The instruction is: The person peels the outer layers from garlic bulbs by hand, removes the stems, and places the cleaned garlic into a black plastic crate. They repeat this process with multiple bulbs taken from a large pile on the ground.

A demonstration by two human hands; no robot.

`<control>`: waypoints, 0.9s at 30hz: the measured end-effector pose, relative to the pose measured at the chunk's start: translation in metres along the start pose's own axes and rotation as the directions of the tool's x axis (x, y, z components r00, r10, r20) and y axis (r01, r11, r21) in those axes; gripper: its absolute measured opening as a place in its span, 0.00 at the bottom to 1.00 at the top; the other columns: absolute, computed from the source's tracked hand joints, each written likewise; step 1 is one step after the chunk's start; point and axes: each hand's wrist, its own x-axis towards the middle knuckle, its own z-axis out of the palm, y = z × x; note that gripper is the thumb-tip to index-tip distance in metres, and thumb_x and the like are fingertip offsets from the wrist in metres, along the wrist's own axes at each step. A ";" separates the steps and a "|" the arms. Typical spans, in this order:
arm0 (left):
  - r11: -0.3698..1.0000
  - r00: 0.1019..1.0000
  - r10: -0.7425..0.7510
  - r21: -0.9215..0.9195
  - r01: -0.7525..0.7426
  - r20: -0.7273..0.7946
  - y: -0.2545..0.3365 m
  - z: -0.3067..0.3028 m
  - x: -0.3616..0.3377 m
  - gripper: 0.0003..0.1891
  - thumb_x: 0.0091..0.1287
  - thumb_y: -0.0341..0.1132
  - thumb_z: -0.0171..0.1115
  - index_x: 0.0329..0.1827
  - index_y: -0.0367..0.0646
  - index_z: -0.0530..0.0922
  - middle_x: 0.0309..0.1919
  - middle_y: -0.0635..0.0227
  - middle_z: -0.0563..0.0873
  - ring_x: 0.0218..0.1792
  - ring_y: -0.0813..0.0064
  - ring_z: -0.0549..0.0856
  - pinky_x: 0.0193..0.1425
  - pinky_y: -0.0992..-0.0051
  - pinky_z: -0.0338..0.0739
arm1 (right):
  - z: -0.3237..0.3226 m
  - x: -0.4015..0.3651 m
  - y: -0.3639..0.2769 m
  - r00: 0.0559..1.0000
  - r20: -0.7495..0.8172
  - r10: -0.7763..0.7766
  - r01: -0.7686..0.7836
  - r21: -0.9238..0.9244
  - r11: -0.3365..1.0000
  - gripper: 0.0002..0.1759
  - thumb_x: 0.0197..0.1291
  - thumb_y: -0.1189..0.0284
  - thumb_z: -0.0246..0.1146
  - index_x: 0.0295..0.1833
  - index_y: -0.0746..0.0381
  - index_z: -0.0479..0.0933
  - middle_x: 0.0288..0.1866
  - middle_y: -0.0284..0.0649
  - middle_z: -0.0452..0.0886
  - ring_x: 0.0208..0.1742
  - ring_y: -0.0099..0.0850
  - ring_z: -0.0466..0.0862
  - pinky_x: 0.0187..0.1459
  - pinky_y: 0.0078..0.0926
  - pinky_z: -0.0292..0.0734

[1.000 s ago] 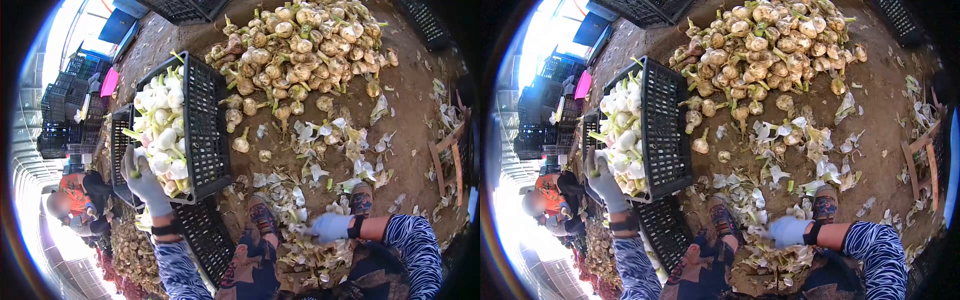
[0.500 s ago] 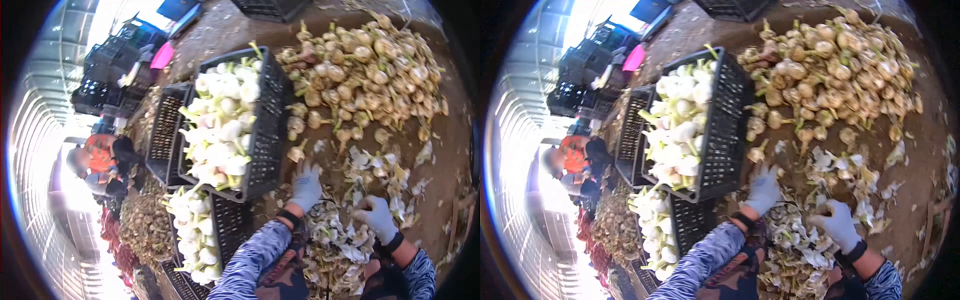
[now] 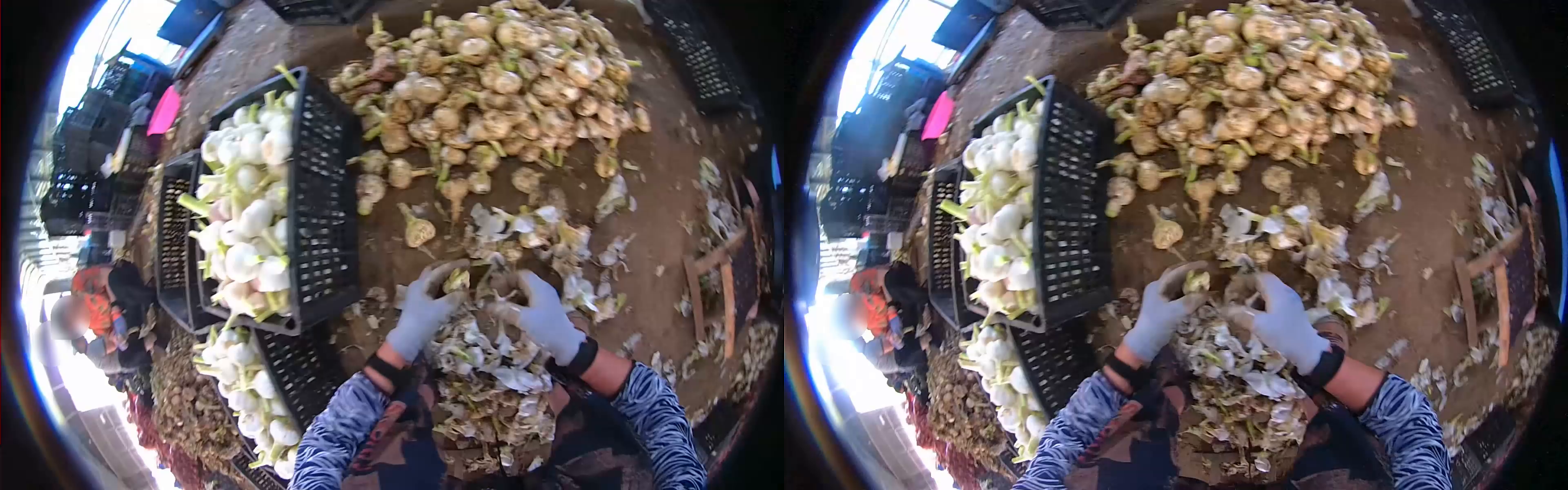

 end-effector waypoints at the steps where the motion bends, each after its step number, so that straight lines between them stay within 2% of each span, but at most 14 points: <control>1: 0.999 0.999 -0.003 0.042 0.001 0.047 0.017 0.007 -0.007 0.27 0.57 0.30 0.69 0.61 0.35 0.77 0.56 0.64 0.81 0.57 0.75 0.79 0.65 0.74 0.70 | -0.002 0.005 0.006 0.994 -0.007 -0.107 0.108 0.086 0.990 0.27 0.49 0.60 0.75 0.49 0.67 0.78 0.43 0.42 0.81 0.46 0.30 0.81 0.49 0.28 0.74; 5: 0.999 0.996 0.039 0.015 -0.040 0.081 0.052 0.028 -0.025 0.31 0.55 0.28 0.68 0.64 0.32 0.73 0.57 0.59 0.80 0.58 0.73 0.79 0.65 0.72 0.71 | -0.010 0.007 -0.024 0.986 0.111 -0.121 0.108 0.118 0.987 0.30 0.48 0.58 0.77 0.49 0.67 0.76 0.43 0.39 0.80 0.48 0.25 0.78 0.51 0.27 0.73; 6: 0.996 0.997 0.045 0.070 -0.049 0.061 0.055 0.030 -0.027 0.31 0.55 0.29 0.70 0.64 0.31 0.72 0.56 0.60 0.81 0.56 0.74 0.79 0.64 0.72 0.72 | -0.006 0.005 -0.025 0.987 0.112 -0.117 0.088 0.240 0.967 0.26 0.50 0.59 0.77 0.45 0.65 0.76 0.38 0.37 0.79 0.40 0.22 0.79 0.42 0.23 0.75; 7: 0.997 0.997 0.043 0.065 -0.048 0.065 0.060 0.030 -0.028 0.31 0.55 0.29 0.70 0.64 0.31 0.72 0.56 0.60 0.81 0.56 0.74 0.79 0.64 0.72 0.72 | -0.008 0.003 -0.030 0.988 0.109 -0.112 0.084 0.237 0.968 0.26 0.50 0.59 0.77 0.45 0.65 0.76 0.38 0.37 0.79 0.40 0.22 0.79 0.42 0.23 0.75; 9: 0.997 0.991 -0.082 0.014 0.081 0.101 0.069 0.026 -0.031 0.32 0.55 0.33 0.73 0.63 0.32 0.73 0.51 0.63 0.84 0.53 0.75 0.82 0.61 0.73 0.74 | -0.015 -0.002 -0.044 0.969 0.241 0.059 -0.140 0.333 0.932 0.21 0.54 0.62 0.75 0.43 0.65 0.77 0.31 0.34 0.80 0.29 0.19 0.78 0.29 0.18 0.73; 10: 0.994 0.990 -0.103 -0.025 0.106 0.091 0.062 0.024 -0.031 0.31 0.58 0.37 0.73 0.62 0.31 0.73 0.46 0.64 0.85 0.46 0.75 0.85 0.52 0.75 0.80 | -0.014 0.000 -0.036 0.973 0.229 0.020 -0.101 0.347 0.933 0.21 0.56 0.62 0.73 0.47 0.65 0.77 0.29 0.31 0.80 0.24 0.17 0.79 0.24 0.16 0.73; 11: 0.994 0.990 -0.104 -0.025 0.106 0.091 0.064 0.025 -0.033 0.31 0.58 0.37 0.73 0.62 0.31 0.73 0.46 0.64 0.85 0.46 0.75 0.85 0.52 0.75 0.80 | -0.015 -0.001 -0.033 0.973 0.229 0.020 -0.101 0.347 0.932 0.21 0.56 0.62 0.73 0.47 0.65 0.77 0.29 0.31 0.80 0.24 0.17 0.79 0.24 0.16 0.73; 13: 0.912 0.962 -0.236 -0.310 0.267 0.135 0.068 0.028 -0.037 0.30 0.60 0.40 0.71 0.61 0.31 0.73 0.38 0.64 0.85 0.33 0.80 0.85 0.34 0.80 0.80 | -0.018 -0.003 -0.029 0.950 0.307 0.061 -0.227 0.538 0.812 0.20 0.58 0.62 0.71 0.48 0.65 0.77 0.30 0.34 0.82 0.24 0.19 0.81 0.22 0.16 0.74; 14: 0.898 0.964 -0.218 -0.356 0.259 0.152 0.066 0.030 -0.038 0.31 0.60 0.42 0.70 0.62 0.31 0.72 0.37 0.66 0.85 0.32 0.78 0.86 0.31 0.80 0.80 | -0.019 -0.005 -0.029 0.947 0.314 0.066 -0.228 0.514 0.827 0.18 0.61 0.64 0.68 0.49 0.65 0.78 0.31 0.35 0.83 0.24 0.21 0.82 0.23 0.16 0.75; 17: 0.806 0.959 -0.211 -0.522 0.280 0.189 0.061 0.029 -0.043 0.32 0.60 0.43 0.71 0.62 0.31 0.72 0.38 0.66 0.84 0.32 0.79 0.86 0.31 0.81 0.80 | -0.023 -0.009 -0.025 0.914 0.391 0.107 -0.338 0.589 0.734 0.15 0.63 0.66 0.67 0.47 0.66 0.78 0.28 0.36 0.83 0.23 0.21 0.82 0.23 0.17 0.75; 18: 0.796 0.955 -0.196 -0.533 0.287 0.221 0.061 0.027 -0.045 0.33 0.60 0.44 0.71 0.63 0.30 0.72 0.41 0.65 0.84 0.34 0.79 0.85 0.33 0.79 0.81 | -0.024 -0.009 -0.024 0.907 0.408 0.107 -0.347 0.578 0.739 0.14 0.64 0.68 0.66 0.49 0.66 0.78 0.30 0.37 0.84 0.30 0.20 0.83 0.30 0.17 0.77; 22: 0.918 0.993 -0.096 -0.379 0.113 0.064 0.056 0.031 -0.048 0.33 0.57 0.41 0.75 0.61 0.31 0.73 0.44 0.64 0.84 0.39 0.78 0.84 0.40 0.78 0.82 | -0.022 -0.021 -0.037 0.939 0.342 0.028 -0.212 0.516 0.830 0.13 0.64 0.70 0.66 0.48 0.67 0.80 0.34 0.36 0.84 0.36 0.19 0.82 0.37 0.20 0.77; 24: 0.993 0.992 0.114 0.015 -0.113 -0.058 0.062 0.034 -0.053 0.30 0.55 0.34 0.78 0.58 0.31 0.74 0.47 0.65 0.83 0.42 0.79 0.83 0.49 0.77 0.80 | -0.018 -0.027 -0.038 0.965 0.240 -0.103 0.035 0.271 0.962 0.12 0.61 0.72 0.65 0.46 0.67 0.81 0.37 0.36 0.84 0.39 0.19 0.79 0.42 0.23 0.76; 27: 0.988 0.983 0.148 -0.023 -0.151 -0.111 0.061 0.041 -0.063 0.32 0.50 0.36 0.81 0.55 0.33 0.75 0.45 0.66 0.83 0.41 0.80 0.82 0.48 0.78 0.79 | -0.008 -0.035 -0.041 0.983 0.089 -0.161 0.150 0.120 0.981 0.11 0.58 0.73 0.65 0.43 0.68 0.81 0.34 0.39 0.83 0.35 0.19 0.78 0.39 0.25 0.75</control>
